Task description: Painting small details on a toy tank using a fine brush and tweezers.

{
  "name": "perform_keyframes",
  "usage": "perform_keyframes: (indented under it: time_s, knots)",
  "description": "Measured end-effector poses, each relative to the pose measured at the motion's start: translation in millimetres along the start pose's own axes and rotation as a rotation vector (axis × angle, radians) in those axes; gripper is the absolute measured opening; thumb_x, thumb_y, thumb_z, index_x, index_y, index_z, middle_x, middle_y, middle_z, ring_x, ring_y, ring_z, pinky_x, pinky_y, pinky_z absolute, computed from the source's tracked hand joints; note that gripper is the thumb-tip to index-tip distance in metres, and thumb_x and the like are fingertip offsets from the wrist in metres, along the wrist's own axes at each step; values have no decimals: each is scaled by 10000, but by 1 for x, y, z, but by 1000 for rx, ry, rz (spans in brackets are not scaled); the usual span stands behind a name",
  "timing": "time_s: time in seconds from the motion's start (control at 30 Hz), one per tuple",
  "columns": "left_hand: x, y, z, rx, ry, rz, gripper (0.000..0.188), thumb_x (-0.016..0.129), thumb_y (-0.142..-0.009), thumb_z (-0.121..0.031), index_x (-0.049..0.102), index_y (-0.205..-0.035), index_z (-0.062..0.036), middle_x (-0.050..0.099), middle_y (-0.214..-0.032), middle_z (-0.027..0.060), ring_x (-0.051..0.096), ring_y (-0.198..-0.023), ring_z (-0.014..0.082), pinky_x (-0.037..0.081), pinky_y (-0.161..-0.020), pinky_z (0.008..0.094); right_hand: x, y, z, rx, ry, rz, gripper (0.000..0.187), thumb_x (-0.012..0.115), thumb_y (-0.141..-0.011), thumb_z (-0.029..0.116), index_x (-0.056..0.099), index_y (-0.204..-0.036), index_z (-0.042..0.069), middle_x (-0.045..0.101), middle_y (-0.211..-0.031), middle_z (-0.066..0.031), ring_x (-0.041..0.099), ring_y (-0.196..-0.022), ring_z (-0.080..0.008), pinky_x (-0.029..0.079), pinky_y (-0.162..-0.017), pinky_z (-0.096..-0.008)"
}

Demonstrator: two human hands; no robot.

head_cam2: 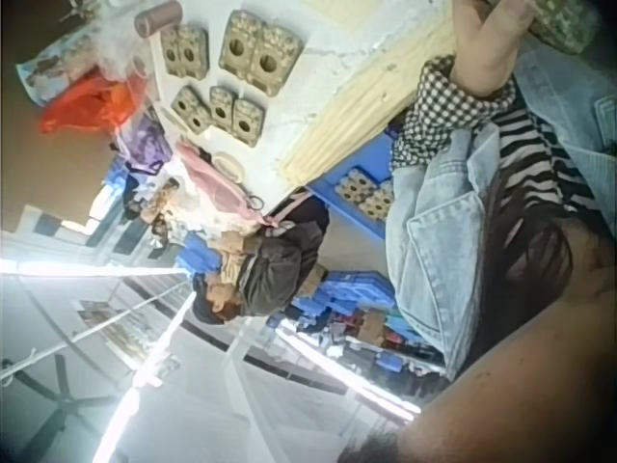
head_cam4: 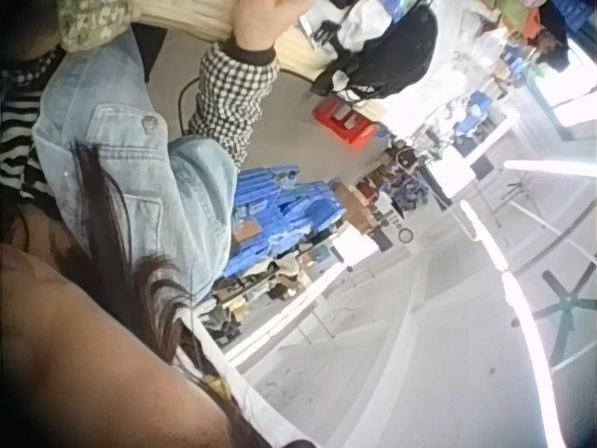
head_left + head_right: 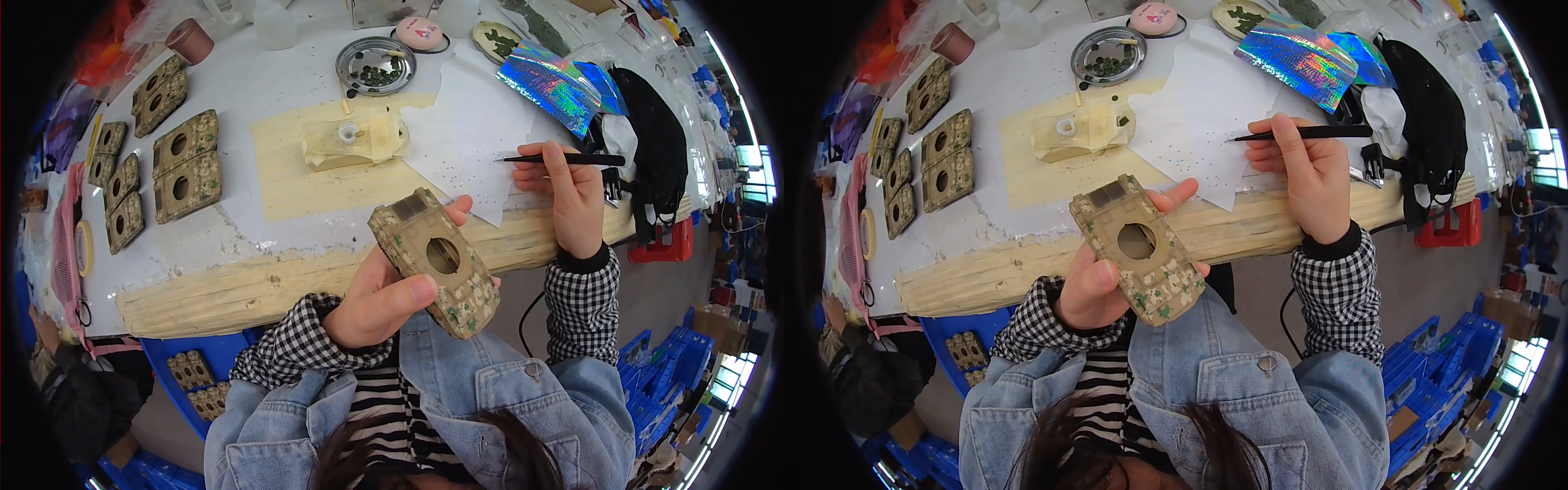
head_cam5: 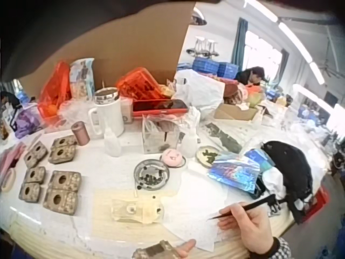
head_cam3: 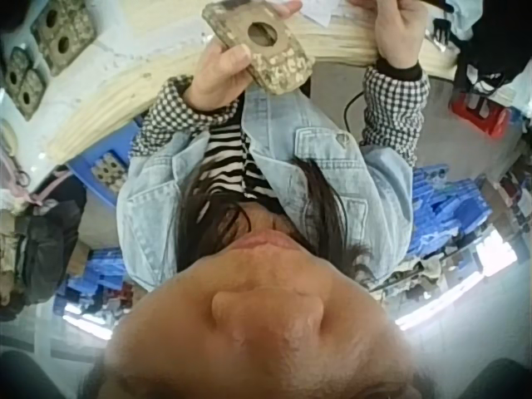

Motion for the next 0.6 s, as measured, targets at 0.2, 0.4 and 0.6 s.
perform_keyframes:
  time_s: [0.2, 0.4, 0.6]
  knots:
    - [-2, 0, 1, 8, -9, -17, 808, 648, -776, -431, 268, -1348, -5, 112, -1464, 280, 348, -1298, 313, 444, -951, 493, 2, -1, -2, -4, 4, 26, 370, 460, -972, 271, 629, -969, -58, 662, -874, -107, 646, -746, -140, 519, -683, -241]
    - [-1, 0, 1, 1, -4, -8, 813, 650, -776, -432, 262, -1352, -9, 102, -1468, 280, 384, -1273, 312, 445, -951, 489, 3, -1, -2, -6, 31, 35, 369, 459, -973, 274, 630, -964, -53, 664, -874, -100, 645, -741, -138, 513, -683, -236]
    - [-4, 1, 3, -7, -16, -14, 820, 655, -772, -436, 259, -1352, -13, 92, -1472, 276, 419, -1247, 309, 444, -953, 485, 4, 0, 0, -10, 47, 39, 369, 457, -974, 275, 628, -966, -51, 664, -850, -101, 642, -734, -134, 506, -681, -232]
Point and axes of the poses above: each hand's wrist, its own y-axis away from the middle knuckle, its own x-axis out of the palm, z = x × y, the point moved 9 cm from there along -y, towards the middle knuckle
